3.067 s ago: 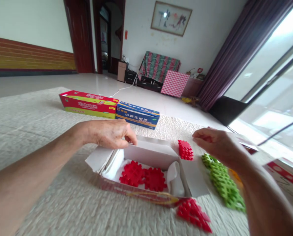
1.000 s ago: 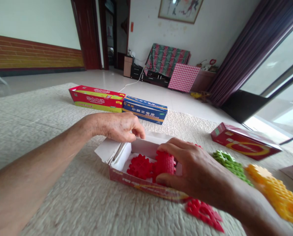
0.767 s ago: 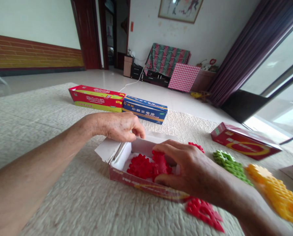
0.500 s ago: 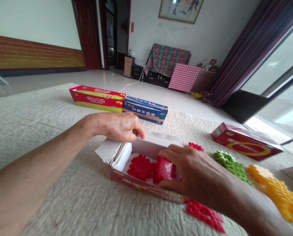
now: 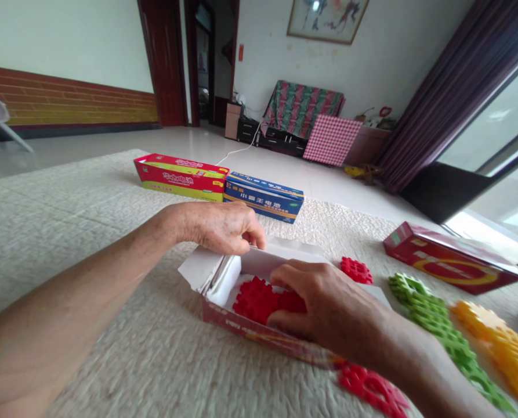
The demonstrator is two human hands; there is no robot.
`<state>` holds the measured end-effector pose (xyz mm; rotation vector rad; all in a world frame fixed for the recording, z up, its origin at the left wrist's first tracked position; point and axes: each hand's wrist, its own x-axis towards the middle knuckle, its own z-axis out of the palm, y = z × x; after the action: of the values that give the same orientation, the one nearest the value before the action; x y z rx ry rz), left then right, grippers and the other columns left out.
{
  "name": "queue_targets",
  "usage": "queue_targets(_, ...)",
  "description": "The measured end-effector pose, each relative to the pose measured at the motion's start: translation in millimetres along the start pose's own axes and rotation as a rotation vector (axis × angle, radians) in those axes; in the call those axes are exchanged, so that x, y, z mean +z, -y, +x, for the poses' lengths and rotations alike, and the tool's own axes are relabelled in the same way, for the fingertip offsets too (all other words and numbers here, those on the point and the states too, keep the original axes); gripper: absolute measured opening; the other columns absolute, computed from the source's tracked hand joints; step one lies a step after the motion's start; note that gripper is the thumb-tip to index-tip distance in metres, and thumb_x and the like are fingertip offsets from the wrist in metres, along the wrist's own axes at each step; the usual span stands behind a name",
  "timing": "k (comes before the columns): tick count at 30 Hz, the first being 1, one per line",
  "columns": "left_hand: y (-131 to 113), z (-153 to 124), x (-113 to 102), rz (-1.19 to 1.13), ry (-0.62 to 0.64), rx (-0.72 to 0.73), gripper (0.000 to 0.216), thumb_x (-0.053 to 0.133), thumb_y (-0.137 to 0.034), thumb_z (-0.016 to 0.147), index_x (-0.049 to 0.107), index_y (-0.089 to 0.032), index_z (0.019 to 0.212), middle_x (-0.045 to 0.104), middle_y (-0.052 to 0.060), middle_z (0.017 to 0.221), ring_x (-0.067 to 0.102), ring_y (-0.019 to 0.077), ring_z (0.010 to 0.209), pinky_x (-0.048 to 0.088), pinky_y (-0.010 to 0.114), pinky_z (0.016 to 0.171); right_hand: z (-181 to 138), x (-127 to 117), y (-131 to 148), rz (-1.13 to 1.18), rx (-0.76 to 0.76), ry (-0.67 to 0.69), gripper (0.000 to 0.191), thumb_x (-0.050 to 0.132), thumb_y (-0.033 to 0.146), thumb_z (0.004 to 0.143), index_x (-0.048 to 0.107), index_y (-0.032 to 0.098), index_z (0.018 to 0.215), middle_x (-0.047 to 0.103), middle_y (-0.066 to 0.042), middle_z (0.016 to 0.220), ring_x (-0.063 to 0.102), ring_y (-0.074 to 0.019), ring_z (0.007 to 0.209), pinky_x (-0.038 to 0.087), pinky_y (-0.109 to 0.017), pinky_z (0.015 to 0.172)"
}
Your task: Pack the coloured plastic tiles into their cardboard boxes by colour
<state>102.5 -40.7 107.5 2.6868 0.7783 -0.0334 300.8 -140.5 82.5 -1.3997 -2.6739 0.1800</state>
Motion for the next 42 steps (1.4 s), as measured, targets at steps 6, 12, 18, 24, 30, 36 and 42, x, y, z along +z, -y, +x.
queue_targets(6, 0.9, 0.2, 1.2, -0.008, -0.018, 0.02, 0.044, 0.048, -0.004, 0.069, 0.073, -0.02, 0.101, 0.073, 0.0, 0.089, 0.061, 0.0123, 0.075, 0.04, 0.02, 0.064, 11.9, -11.1, 6.3, -0.105, -0.097, 0.095, 0.037, 0.063, 0.042, 0.084, 0.057, 0.021, 0.113, 0.07, -0.004, 0.089, 0.065, -0.0162, 0.07, 0.046, -0.028, 0.059)
queue_targets(12, 1.7, -0.4, 0.2, -0.024, -0.009, 0.057, 0.043, 0.049, -0.003, 0.068, 0.073, -0.019, 0.099, 0.073, 0.0, 0.084, 0.06, 0.0125, 0.073, 0.041, 0.02, 0.066, 28.4, -11.6, 15.5, -0.279, -0.123, 0.158, 0.036, 0.052, 0.051, 0.089, 0.059, 0.017, 0.1, 0.07, -0.007, 0.077, 0.066, -0.0187, 0.062, 0.04, -0.027, 0.05)
queue_targets(18, 2.2, -1.0, -0.6, -0.036, -0.004, 0.055, 0.042, 0.048, -0.001, 0.069, 0.074, -0.017, 0.098, 0.072, 0.0, 0.082, 0.058, 0.0129, 0.073, 0.04, 0.02, 0.066, 39.1, -10.5, 15.3, -0.235, -0.156, 0.237, 0.021, 0.058, 0.038, 0.087, 0.059, 0.017, 0.089, 0.068, -0.004, 0.077, 0.062, -0.0132, 0.058, 0.036, -0.025, 0.048)
queue_targets(24, 2.1, -1.4, -0.6, -0.04, -0.006, 0.062, 0.042, 0.048, -0.002, 0.07, 0.074, -0.019, 0.097, 0.072, 0.0, 0.082, 0.058, 0.0131, 0.074, 0.039, 0.021, 0.066, 42.0, -13.9, 21.0, -0.24, -0.08, 0.323, 0.027, 0.064, 0.04, 0.081, 0.061, 0.018, 0.096, 0.069, -0.006, 0.08, 0.066, -0.0197, 0.066, 0.041, -0.028, 0.051)
queue_targets(30, -0.1, -2.2, -1.3, -0.042, -0.007, 0.046, 0.044, 0.047, 0.0, 0.067, 0.075, -0.018, 0.096, 0.073, 0.0, 0.083, 0.058, 0.0133, 0.073, 0.039, 0.021, 0.064, 37.2, -8.3, 29.1, -0.187, -0.069, 0.291, 0.008, 0.063, 0.025, 0.081, 0.061, 0.018, 0.083, 0.069, -0.006, 0.078, 0.067, -0.0179, 0.069, 0.048, -0.028, 0.06)
queue_targets(36, -0.5, -1.7, -1.4, -0.035, 0.001, 0.035, 0.045, 0.048, -0.002, 0.069, 0.074, -0.019, 0.101, 0.073, 0.001, 0.086, 0.059, 0.0137, 0.074, 0.04, 0.022, 0.067, 30.8, -7.1, 16.7, -0.203, -0.125, 0.222, 0.012, 0.063, 0.03, 0.082, 0.061, 0.019, 0.086, 0.068, -0.005, 0.076, 0.065, -0.0165, 0.063, 0.046, -0.027, 0.055)
queue_targets(42, 0.3, -0.3, -0.8, -0.013, -0.002, 0.033, 0.045, 0.047, -0.002, 0.07, 0.073, -0.018, 0.102, 0.073, 0.002, 0.088, 0.06, 0.0143, 0.076, 0.041, 0.022, 0.068, 25.2, -5.8, 9.7, -0.247, -0.186, 0.157, 0.016, 0.064, 0.03, 0.081, 0.063, 0.02, 0.092, 0.069, -0.005, 0.077, 0.063, -0.0158, 0.061, 0.045, -0.027, 0.055)
